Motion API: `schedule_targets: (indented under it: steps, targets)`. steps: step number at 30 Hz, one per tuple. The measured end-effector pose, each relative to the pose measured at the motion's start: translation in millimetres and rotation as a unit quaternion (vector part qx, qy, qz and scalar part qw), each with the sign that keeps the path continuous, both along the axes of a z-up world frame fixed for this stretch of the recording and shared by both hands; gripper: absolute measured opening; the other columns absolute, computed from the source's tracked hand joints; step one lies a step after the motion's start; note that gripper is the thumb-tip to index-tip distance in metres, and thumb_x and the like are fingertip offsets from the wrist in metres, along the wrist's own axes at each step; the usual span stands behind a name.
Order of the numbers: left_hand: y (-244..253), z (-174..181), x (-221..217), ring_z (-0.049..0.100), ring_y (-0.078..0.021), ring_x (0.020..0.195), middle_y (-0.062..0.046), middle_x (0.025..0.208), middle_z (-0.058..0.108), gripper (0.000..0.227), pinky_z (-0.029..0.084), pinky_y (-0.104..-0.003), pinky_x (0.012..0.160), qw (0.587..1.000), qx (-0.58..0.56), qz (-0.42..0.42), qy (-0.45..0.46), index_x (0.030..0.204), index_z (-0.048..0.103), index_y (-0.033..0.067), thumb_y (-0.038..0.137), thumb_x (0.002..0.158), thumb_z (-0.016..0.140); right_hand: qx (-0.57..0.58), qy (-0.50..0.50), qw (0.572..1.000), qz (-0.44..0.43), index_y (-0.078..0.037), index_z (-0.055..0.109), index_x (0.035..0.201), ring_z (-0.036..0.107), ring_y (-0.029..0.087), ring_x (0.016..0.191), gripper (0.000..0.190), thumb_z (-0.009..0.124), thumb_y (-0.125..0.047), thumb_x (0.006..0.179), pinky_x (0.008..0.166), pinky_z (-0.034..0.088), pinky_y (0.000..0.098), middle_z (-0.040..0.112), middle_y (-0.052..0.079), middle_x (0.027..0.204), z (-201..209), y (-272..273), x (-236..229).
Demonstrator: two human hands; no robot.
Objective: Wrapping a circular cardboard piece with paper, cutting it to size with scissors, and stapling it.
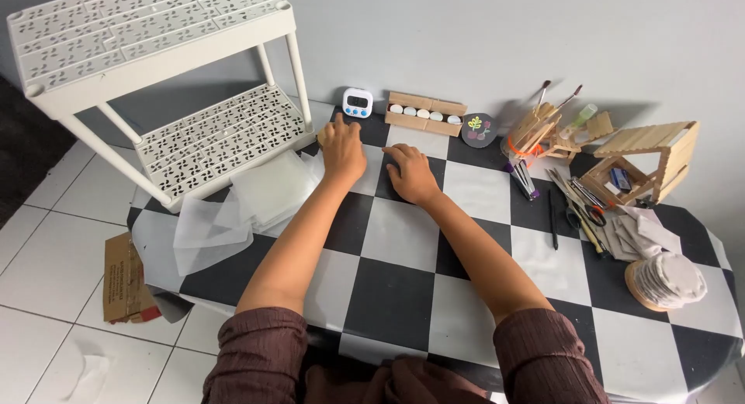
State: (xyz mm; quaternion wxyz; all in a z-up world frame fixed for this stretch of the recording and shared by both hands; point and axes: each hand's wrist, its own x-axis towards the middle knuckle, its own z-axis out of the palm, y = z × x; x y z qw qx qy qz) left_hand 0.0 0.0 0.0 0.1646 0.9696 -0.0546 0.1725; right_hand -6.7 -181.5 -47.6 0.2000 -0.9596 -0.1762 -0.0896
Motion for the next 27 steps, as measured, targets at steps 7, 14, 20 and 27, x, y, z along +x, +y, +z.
schedule_targets:
  steps: [7, 14, 20, 27]
  targets:
    - [25.5, -49.8, 42.6, 0.051, -0.0385, 0.129, -0.032, 0.146, 0.045, 0.031, 0.053, -0.04, 0.096, 0.998, 0.02, 0.053, 0.036, 0.123, 0.061, 0.0033, 0.023, 0.099, 0.062, 0.009, 0.034, 0.999, 0.019, -0.024, 0.055, 0.145, 0.052, 0.023, 0.135, 0.043, 0.054, -0.017, 0.103, 0.109, 0.041, 0.0427, 0.057, 0.001, 0.138, -3.4, 34.2, 12.5]
    - [30.4, -48.0, 43.5, 0.058, -0.031, 0.106, -0.023, 0.115, 0.065, 0.03, 0.049, -0.04, 0.092, 0.999, 0.024, 0.02, 0.016, 0.11, 0.062, 0.0042, 0.03, 0.095, 0.067, 0.028, 0.06, 0.997, 0.027, -0.022, 0.054, 0.146, 0.051, 0.027, 0.135, 0.042, 0.053, -0.02, 0.104, 0.113, 0.039, 0.0476, 0.056, 0.004, 0.138, 6.0, 57.8, 14.2]
    - [29.4, -17.6, 22.0, 0.055, -0.0309, 0.107, -0.017, 0.114, 0.063, 0.037, 0.049, -0.043, 0.091, 1.0, -0.009, 0.015, -0.024, 0.109, 0.06, 0.0079, 0.029, 0.085, 0.078, 0.142, 0.049, 0.988, 0.019, -0.016, 0.057, 0.141, 0.058, 0.03, 0.124, 0.039, 0.055, -0.012, 0.102, 0.107, 0.044, 0.0495, 0.061, 0.009, 0.127, -2.3, 54.4, 17.9]
    - [-26.3, -16.3, 12.2, 0.052, -0.0471, 0.129, -0.014, 0.142, 0.044, 0.056, 0.053, -0.054, 0.105, 0.954, -0.25, -0.158, -0.052, 0.121, 0.054, 0.0123, -0.001, 0.074, 0.081, 0.563, 0.149, 0.809, -0.082, -0.001, 0.056, 0.132, 0.066, 0.011, 0.08, 0.031, 0.049, -0.017, 0.106, 0.064, 0.056, 0.0188, 0.067, 0.006, 0.096, -1.4, 6.1, 22.5]
